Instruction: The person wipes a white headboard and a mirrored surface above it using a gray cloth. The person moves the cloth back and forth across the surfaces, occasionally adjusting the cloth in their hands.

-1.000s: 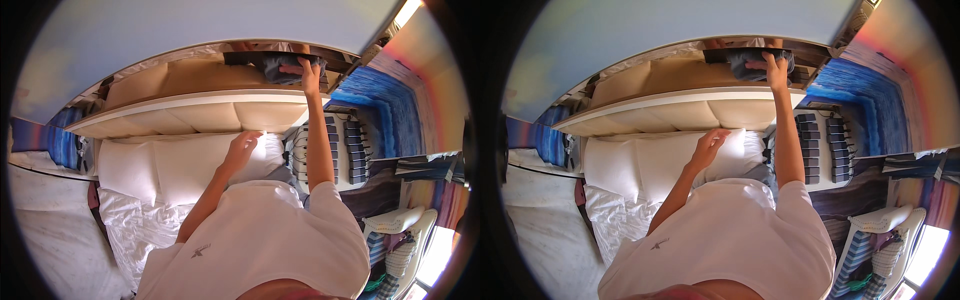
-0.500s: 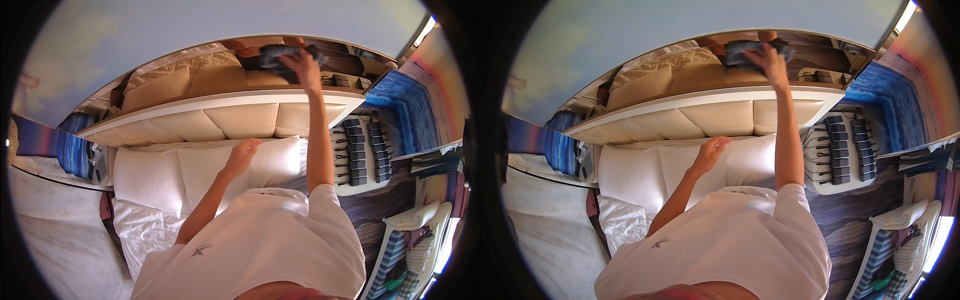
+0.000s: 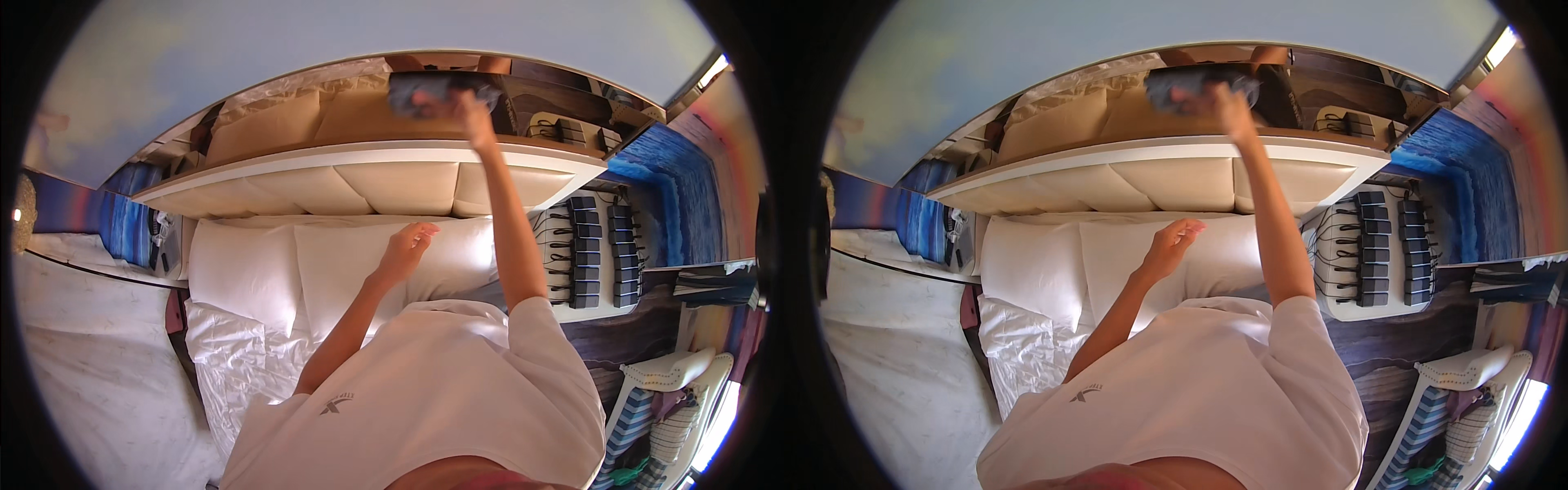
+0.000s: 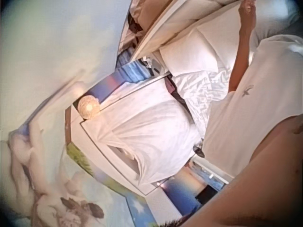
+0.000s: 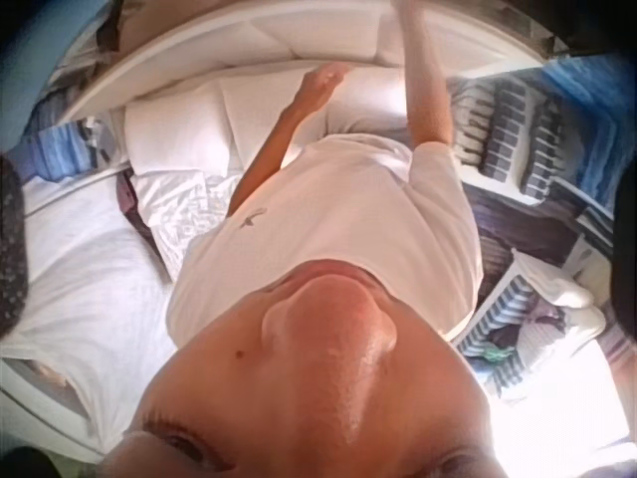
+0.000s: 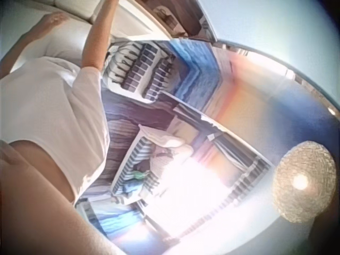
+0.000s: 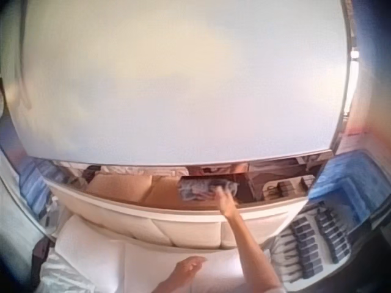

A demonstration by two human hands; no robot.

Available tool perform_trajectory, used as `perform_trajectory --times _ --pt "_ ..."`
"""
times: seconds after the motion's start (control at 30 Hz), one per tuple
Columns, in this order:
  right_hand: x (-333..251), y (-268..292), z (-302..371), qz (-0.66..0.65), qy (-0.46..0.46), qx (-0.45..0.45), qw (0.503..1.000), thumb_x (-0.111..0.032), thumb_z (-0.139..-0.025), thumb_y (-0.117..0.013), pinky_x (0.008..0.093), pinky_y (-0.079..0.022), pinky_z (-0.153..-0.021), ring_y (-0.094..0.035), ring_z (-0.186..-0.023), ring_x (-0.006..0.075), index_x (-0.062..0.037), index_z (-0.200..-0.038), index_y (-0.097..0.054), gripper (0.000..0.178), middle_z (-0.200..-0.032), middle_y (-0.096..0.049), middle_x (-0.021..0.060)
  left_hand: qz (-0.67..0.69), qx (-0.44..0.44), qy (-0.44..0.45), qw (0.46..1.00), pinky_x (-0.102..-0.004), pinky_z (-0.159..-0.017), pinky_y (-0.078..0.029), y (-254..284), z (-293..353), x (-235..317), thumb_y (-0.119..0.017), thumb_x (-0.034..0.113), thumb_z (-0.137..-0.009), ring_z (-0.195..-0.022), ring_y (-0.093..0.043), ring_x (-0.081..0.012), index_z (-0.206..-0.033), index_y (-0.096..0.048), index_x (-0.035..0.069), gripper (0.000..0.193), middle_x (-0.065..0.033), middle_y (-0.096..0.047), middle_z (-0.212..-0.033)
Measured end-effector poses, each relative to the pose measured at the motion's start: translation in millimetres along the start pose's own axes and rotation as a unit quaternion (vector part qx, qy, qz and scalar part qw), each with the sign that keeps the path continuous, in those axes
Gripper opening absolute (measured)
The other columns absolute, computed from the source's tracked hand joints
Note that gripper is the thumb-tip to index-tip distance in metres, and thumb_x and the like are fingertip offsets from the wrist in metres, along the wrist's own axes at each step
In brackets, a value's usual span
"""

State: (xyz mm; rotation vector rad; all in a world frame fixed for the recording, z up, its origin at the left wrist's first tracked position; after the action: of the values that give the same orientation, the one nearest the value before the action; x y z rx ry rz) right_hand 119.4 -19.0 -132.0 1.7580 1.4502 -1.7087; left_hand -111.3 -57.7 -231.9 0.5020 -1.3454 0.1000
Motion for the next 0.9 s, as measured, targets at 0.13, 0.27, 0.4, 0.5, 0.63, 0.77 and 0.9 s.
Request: perform_trajectory --times 0.13,0.27,0.4,0.5,0.63,0.77,0.9 --pt "79.2 80.6 33.0 0.080 -0.106 0.103 0.986 -0.017 -0.091 -0.052 0.0350 -0.055 -0.074 -0.065 -0.088 0.0303 0.0089 -0.112 -0.050 0.033 -0.093 -0.064 0.0195 -0.028 0.004 -0.023 0.999 -0.0310 -0.086 -0.046 -24.2 -23.7 28.6 -0.048 0.016 -0.094 -0.095 -0.059 -0.0165 -0.111 -0.060 0.005 0.023 -0.0069 -0.064 -0.107" --pt "7.6 200.1 83.5 0.070 -0.088 0.213 0.971 -0.037 -0.094 -0.040 0.0359 -0.052 -0.079 -0.067 -0.086 0.0332 0.0152 -0.116 -0.043 0.057 -0.092 -0.062 0.0286 -0.031 0.025 -0.013 0.999 -0.0318 -0.085 -0.045 -51.4 -37.9 33.4 -0.048 0.015 -0.092 -0.096 -0.059 -0.0186 -0.110 -0.061 0.005 0.024 -0.0081 -0.065 -0.106" --pt "-102.2 355.3 151.8 -0.011 0.032 0.382 0.924 -0.038 -0.092 -0.042 0.0450 -0.050 -0.089 -0.062 -0.098 0.0375 0.0085 -0.120 -0.039 0.055 -0.106 -0.056 0.0306 -0.016 -0.014 -0.004 1.000 -0.0318 -0.085 -0.045 -115.7 -59.4 46.5 -0.049 0.016 -0.092 -0.096 -0.060 -0.0182 -0.110 -0.060 0.005 0.024 -0.0079 -0.065 -0.106" --pt "-117.5 404.8 167.4 0.084 0.014 0.365 0.927 -0.036 -0.093 -0.037 0.0402 -0.055 -0.084 -0.065 -0.089 0.0356 0.0126 -0.116 -0.043 0.054 -0.100 -0.060 0.0253 -0.013 -0.056 -0.032 0.998 -0.0317 -0.086 -0.046 -166.5 -78.2 77.6 -0.049 0.014 -0.092 -0.097 -0.060 -0.0180 -0.111 -0.060 0.003 0.024 -0.0081 -0.065 -0.107" --pt "-85.1 344.1 139.7 0.042 -0.062 0.222 0.972 -0.033 -0.094 -0.040 0.0460 -0.051 -0.089 -0.061 -0.101 0.0390 0.0087 -0.120 -0.032 0.049 -0.106 -0.056 0.0297 0.007 -0.067 -0.053 0.996 -0.0287 -0.086 -0.046 -194.9 -85.5 109.2 -0.049 0.014 -0.095 -0.099 -0.061 -0.0153 -0.111 -0.059 0.004 0.021 -0.0063 -0.065 -0.106" --pt "-17.0 225.9 92.1 0.049 -0.168 0.067 0.982 -0.040 -0.097 -0.032 0.0364 -0.044 -0.096 -0.061 -0.104 0.0296 0.0109 -0.125 -0.038 0.059 -0.113 -0.061 0.0238 0.020 -0.046 -0.027 0.998 -0.0288 -0.086 -0.046 -178.9 -72.1 105.1 -0.050 0.014 -0.095 -0.099 -0.060 -0.0150 -0.111 -0.059 0.003 0.021 -0.0064 -0.065 -0.105" --pt "40.1 60.4 41.0 0.564 -0.109 -0.191 0.796 -0.040 -0.098 -0.032 0.0342 -0.043 -0.085 -0.061 -0.099 0.0282 -0.0069 -0.120 -0.058 0.048 -0.107 -0.063 0.0222 0.010 -0.014 -0.008 1.000 -0.0302 -0.083 -0.048 -140.2 -46.7 79.7 -0.048 0.011 -0.095 -0.096 -0.061 -0.0170 -0.110 -0.058 0.002 0.021 -0.0083 -0.065 -0.104"
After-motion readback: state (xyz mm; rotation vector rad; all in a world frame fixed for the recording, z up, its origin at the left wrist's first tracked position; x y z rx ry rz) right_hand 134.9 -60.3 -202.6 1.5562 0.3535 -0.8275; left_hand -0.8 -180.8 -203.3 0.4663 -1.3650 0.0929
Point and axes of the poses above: each hand's wrist, its own z-axis away from the middle knuckle, its own y-axis out of the back of the hand, x = y × z, the point moved 10 cm from there along -z, towards the middle knuckle
